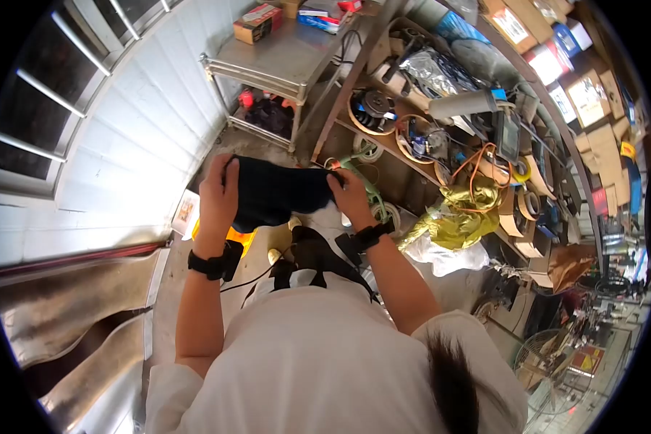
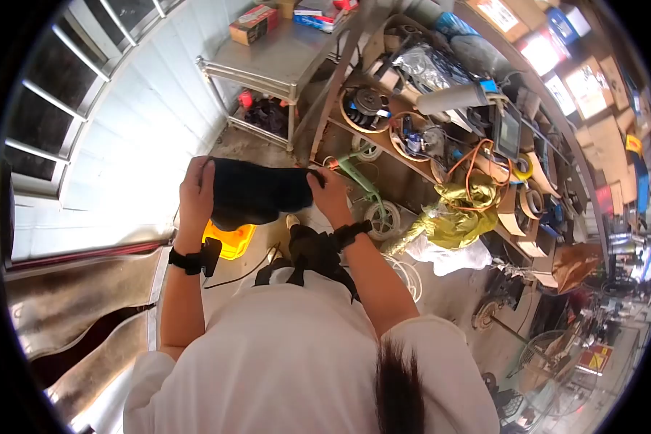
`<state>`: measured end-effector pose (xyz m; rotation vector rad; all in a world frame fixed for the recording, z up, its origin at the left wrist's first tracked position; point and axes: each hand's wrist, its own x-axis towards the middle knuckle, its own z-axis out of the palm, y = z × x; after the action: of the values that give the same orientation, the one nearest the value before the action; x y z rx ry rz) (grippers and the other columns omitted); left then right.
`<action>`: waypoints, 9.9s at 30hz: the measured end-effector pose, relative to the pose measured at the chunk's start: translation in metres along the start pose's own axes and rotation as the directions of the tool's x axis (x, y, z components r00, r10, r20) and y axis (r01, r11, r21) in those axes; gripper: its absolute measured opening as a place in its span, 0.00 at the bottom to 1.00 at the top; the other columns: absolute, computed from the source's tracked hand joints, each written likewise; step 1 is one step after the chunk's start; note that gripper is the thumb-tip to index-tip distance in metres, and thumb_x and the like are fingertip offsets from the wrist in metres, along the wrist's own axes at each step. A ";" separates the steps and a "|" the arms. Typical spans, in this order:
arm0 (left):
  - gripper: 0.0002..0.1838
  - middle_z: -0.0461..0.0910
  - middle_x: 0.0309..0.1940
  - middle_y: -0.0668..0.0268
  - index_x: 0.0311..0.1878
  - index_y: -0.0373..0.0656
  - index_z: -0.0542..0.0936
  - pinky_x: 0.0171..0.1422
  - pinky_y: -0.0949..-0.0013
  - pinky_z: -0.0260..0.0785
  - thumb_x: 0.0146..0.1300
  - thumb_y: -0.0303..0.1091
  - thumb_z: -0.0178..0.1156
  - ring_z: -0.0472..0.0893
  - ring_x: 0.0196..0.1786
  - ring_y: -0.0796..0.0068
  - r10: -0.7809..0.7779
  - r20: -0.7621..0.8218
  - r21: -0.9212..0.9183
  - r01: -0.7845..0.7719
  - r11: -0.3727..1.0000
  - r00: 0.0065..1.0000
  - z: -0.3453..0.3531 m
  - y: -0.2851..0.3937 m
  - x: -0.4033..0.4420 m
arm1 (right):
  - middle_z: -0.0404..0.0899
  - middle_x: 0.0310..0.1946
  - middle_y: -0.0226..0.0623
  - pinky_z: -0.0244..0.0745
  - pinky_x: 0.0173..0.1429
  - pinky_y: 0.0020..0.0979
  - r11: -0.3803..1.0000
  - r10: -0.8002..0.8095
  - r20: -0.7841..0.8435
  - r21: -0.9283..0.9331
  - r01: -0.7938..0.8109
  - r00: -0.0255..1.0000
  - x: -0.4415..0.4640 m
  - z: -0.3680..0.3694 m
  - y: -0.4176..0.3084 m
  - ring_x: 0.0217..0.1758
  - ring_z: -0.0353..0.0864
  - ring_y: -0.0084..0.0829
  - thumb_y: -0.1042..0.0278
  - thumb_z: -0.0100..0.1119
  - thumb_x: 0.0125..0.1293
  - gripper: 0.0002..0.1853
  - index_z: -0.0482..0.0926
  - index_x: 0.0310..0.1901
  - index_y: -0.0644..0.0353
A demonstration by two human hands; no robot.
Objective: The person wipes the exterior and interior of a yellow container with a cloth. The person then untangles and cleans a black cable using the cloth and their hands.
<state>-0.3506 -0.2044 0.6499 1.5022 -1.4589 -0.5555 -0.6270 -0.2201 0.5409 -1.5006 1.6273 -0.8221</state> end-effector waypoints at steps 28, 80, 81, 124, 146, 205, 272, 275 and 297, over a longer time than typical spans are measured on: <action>0.20 0.82 0.47 0.53 0.59 0.42 0.73 0.49 0.61 0.74 0.66 0.34 0.62 0.83 0.46 0.57 0.245 0.660 -0.147 -0.198 0.969 0.710 0.204 0.138 0.064 | 0.77 0.58 0.46 0.67 0.69 0.43 0.816 -0.123 -0.287 0.516 0.261 0.950 0.029 -0.197 0.009 0.61 0.76 0.43 0.61 0.58 0.66 0.21 0.76 0.57 0.63; 0.08 0.80 0.29 0.53 0.44 0.39 0.77 0.38 0.62 0.72 0.63 0.28 0.61 0.82 0.32 0.56 0.109 0.648 -0.009 -0.136 0.991 0.754 0.279 0.127 0.048 | 0.78 0.34 0.42 0.72 0.39 0.42 0.770 -0.579 -0.026 -0.348 0.535 0.815 0.073 -0.211 0.023 0.40 0.78 0.45 0.72 0.60 0.56 0.13 0.80 0.45 0.58; 0.08 0.80 0.29 0.52 0.44 0.38 0.77 0.39 0.62 0.73 0.62 0.27 0.61 0.82 0.33 0.55 0.137 0.629 0.005 -0.181 0.983 0.765 0.274 0.126 0.038 | 0.77 0.33 0.42 0.72 0.38 0.42 0.818 -0.548 -0.072 -0.256 0.515 0.834 0.075 -0.198 0.019 0.39 0.77 0.46 0.72 0.59 0.56 0.11 0.80 0.42 0.58; 0.07 0.80 0.36 0.65 0.47 0.36 0.77 0.46 0.74 0.70 0.69 0.27 0.59 0.78 0.39 0.76 -0.016 -0.200 0.041 0.025 0.999 0.980 -0.165 0.079 -0.164 | 0.72 0.24 0.42 0.74 0.30 0.31 0.220 -0.877 0.113 0.959 0.181 0.467 -0.094 0.073 -0.327 0.25 0.75 0.36 0.77 0.57 0.58 0.06 0.70 0.27 0.65; 0.08 0.78 0.29 0.65 0.45 0.34 0.78 0.41 0.75 0.68 0.71 0.29 0.55 0.75 0.34 0.79 -0.272 -0.476 -0.045 0.285 0.957 0.837 -0.204 0.041 -0.180 | 0.77 0.30 0.36 0.74 0.37 0.31 0.482 -0.874 0.339 0.517 0.707 0.348 -0.068 0.202 -0.218 0.32 0.77 0.33 0.77 0.56 0.58 0.07 0.79 0.38 0.61; 0.08 0.80 0.40 0.65 0.43 0.35 0.83 0.52 0.75 0.69 0.67 0.30 0.63 0.77 0.45 0.79 -0.442 -0.412 -0.223 0.382 0.897 0.797 -0.126 0.016 -0.163 | 0.81 0.30 0.37 0.76 0.36 0.36 -0.002 -0.790 0.514 0.545 0.838 -0.336 -0.039 0.174 -0.240 0.34 0.82 0.37 0.66 0.65 0.51 0.10 0.79 0.35 0.54; 0.04 0.78 0.38 0.69 0.40 0.36 0.82 0.46 0.80 0.67 0.65 0.26 0.63 0.75 0.40 0.81 0.139 -0.841 0.314 0.263 0.912 0.523 -0.209 0.048 -0.182 | 0.66 0.14 0.30 0.60 0.24 0.22 0.388 -0.815 0.510 0.833 0.395 -0.275 -0.058 0.197 -0.227 0.18 0.65 0.22 0.80 0.66 0.38 0.15 0.66 0.17 0.57; 0.05 0.79 0.34 0.68 0.40 0.38 0.84 0.44 0.77 0.70 0.63 0.29 0.66 0.78 0.37 0.80 0.232 -0.889 0.399 0.419 0.816 0.396 -0.242 0.028 -0.213 | 0.68 0.19 0.29 0.59 0.26 0.28 0.394 -0.762 0.502 0.861 0.323 -0.410 -0.047 0.201 -0.217 0.19 0.65 0.29 0.77 0.69 0.43 0.19 0.63 0.20 0.54; 0.06 0.85 0.42 0.69 0.40 0.43 0.88 0.44 0.79 0.77 0.59 0.25 0.68 0.83 0.41 0.82 0.454 -0.774 0.633 0.511 0.582 0.441 -0.280 0.097 -0.272 | 0.84 0.38 0.55 0.78 0.47 0.40 0.731 -0.449 0.853 0.180 0.658 0.265 -0.057 0.255 -0.146 0.45 0.84 0.52 0.59 0.67 0.57 0.18 0.82 0.45 0.63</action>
<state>-0.2182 0.1510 0.7842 2.0150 -0.6932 1.0897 -0.3318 -0.1693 0.5440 -2.2021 0.3533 -0.0739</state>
